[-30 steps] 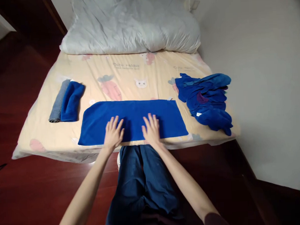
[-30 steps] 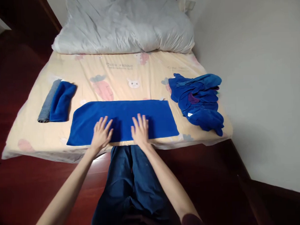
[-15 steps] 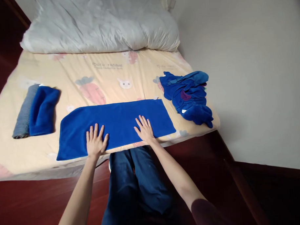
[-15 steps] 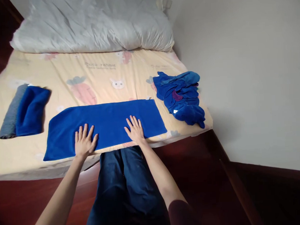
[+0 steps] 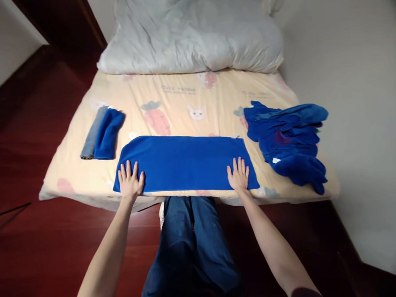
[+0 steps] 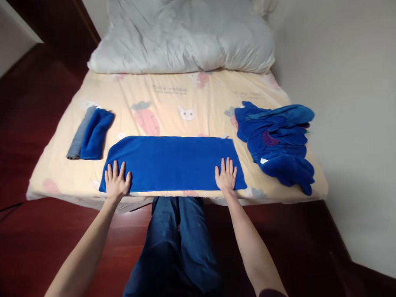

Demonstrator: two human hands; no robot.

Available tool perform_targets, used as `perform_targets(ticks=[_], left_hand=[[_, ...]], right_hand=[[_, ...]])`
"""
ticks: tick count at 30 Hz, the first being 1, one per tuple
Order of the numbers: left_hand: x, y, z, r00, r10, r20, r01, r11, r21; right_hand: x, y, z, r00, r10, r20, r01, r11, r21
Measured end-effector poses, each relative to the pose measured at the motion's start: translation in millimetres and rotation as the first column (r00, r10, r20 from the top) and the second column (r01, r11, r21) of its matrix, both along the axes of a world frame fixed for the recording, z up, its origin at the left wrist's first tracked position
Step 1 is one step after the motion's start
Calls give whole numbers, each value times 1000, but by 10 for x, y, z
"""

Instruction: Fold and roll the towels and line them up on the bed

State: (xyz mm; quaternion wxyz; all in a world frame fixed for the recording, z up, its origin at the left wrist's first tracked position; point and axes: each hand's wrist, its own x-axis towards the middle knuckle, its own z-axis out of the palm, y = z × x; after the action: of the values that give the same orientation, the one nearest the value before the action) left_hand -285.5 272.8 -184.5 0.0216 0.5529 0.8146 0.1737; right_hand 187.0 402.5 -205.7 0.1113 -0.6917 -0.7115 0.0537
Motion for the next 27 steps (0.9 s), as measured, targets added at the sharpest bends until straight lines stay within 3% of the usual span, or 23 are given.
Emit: perform_targets(ticks=[3, 5, 8, 10, 12, 14, 16, 18, 19, 23, 25, 27], left_hand=[[38, 39, 8, 1000, 5, -17, -5, 1000, -23], [160, 102, 32, 999, -25, -29, 24, 999, -40], [550, 288, 93, 972, -227, -56, 223, 972, -73], [870, 499, 146, 881, -471, -53, 462, 878, -124], [1098, 793, 210, 734, -677, -49, 664, 731, -159], [1111, 1150, 295, 681, -729, -77, 713, 683, -158], [866, 1523, 401, 737, -669, -94, 651, 740, -170], [421, 1854, 512, 817, -571, -84, 545, 811, -211], [164, 1989, 563, 833, -550, -62, 517, 813, -268], [-701, 2304, 709, 873, -486, 41, 434, 737, -519], [-900, 2356, 748, 887, -460, 37, 383, 688, -617], [-956, 2371, 774, 901, -434, -11, 315, 671, -671]], right_hand=[[-233, -9, 123, 1000, -12, -18, 13, 1000, 0], [-573, -45, 223, 998, 52, -39, -51, 998, 41], [-1258, -181, 290, 968, 230, -102, -219, 970, 105], [-1663, -301, 251, 939, 302, -163, -287, 952, 107], [-1917, -399, 172, 930, 304, -208, -293, 952, 86], [-2011, -446, 98, 931, 283, -231, -277, 959, 56], [-2007, -447, 62, 930, 271, -248, -273, 962, 25], [-1978, -427, 67, 928, 265, -261, -274, 962, 1], [-1969, -417, 78, 929, 260, -263, -270, 963, -4], [-1985, -399, 115, 932, 259, -252, -263, 965, 18], [-2001, -399, 118, 937, 257, -238, -258, 966, 29], [-2008, -399, 116, 948, 248, -201, -247, 969, 32]])
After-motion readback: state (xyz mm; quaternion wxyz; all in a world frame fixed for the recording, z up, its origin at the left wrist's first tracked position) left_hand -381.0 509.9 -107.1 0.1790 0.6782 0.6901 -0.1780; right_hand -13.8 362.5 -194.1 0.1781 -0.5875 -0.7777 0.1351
